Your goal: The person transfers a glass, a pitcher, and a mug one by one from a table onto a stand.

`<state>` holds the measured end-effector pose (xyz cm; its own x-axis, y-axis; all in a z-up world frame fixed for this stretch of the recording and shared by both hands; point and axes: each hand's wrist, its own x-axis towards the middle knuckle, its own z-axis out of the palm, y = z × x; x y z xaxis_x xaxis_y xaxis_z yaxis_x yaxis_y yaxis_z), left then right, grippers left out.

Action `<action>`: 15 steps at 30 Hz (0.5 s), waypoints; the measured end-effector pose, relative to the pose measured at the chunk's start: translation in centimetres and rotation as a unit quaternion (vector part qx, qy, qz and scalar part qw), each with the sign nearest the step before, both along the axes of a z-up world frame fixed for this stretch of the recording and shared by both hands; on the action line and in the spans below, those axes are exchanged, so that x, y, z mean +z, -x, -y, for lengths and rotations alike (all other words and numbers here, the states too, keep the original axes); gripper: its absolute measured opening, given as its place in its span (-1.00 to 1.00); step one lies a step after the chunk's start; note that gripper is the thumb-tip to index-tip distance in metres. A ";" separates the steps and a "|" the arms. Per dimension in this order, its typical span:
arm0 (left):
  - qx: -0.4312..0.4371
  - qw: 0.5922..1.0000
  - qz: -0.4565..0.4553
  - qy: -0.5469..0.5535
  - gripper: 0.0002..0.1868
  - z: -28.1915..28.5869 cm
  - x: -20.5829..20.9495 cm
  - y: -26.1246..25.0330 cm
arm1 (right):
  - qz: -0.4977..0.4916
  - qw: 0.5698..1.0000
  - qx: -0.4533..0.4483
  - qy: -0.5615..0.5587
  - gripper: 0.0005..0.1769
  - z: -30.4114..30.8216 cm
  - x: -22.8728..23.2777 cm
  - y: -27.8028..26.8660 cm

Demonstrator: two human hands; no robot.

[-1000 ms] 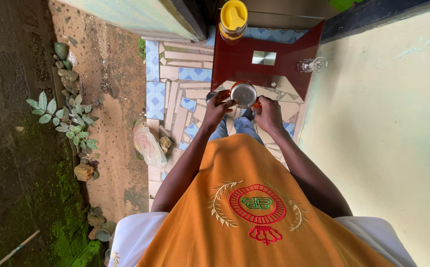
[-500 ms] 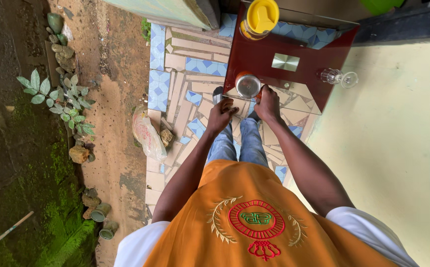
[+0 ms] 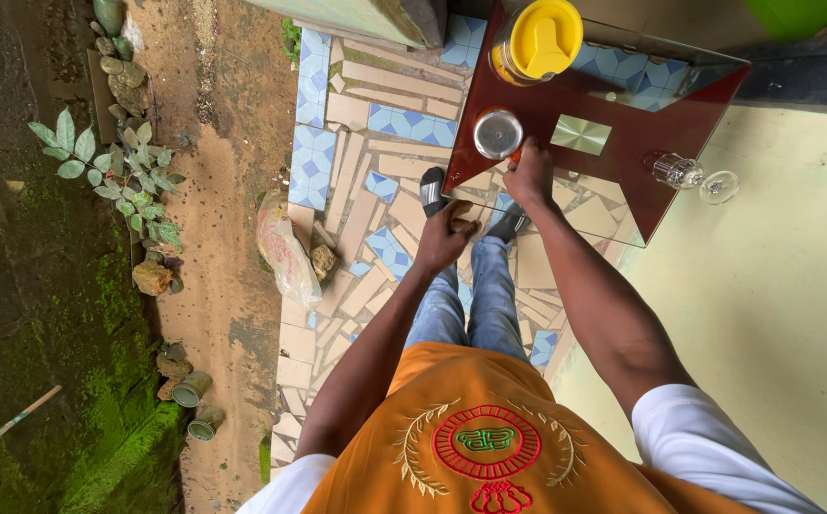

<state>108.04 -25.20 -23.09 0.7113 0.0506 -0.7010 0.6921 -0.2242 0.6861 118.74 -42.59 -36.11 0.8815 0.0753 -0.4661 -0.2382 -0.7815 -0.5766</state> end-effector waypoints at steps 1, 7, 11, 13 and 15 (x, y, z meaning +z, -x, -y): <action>-0.002 1.000 0.017 0.002 -0.44 0.1 -0.1 0.2 | 0.000 1.000 0.001 0.000 -0.76 -0.1 -0.4 -0.4; -0.022 0.999 0.033 -0.023 -0.48 0.0 -0.8 0.7 | -0.004 1.000 -0.011 -0.005 -0.75 -0.4 -1.7 -2.0; -0.017 0.999 0.032 -0.022 -0.49 -0.1 -0.9 0.5 | -0.015 1.000 -0.019 -0.001 -0.73 -0.7 -2.0 -2.4; -0.011 0.999 0.031 -0.016 -0.49 0.0 -0.7 0.4 | -0.020 1.000 -0.017 0.003 -0.72 -0.9 -1.8 -2.7; -0.005 0.999 0.030 -0.010 -0.48 0.0 -0.6 0.1 | -0.029 0.999 -0.023 0.005 -0.71 -1.0 -1.4 -2.8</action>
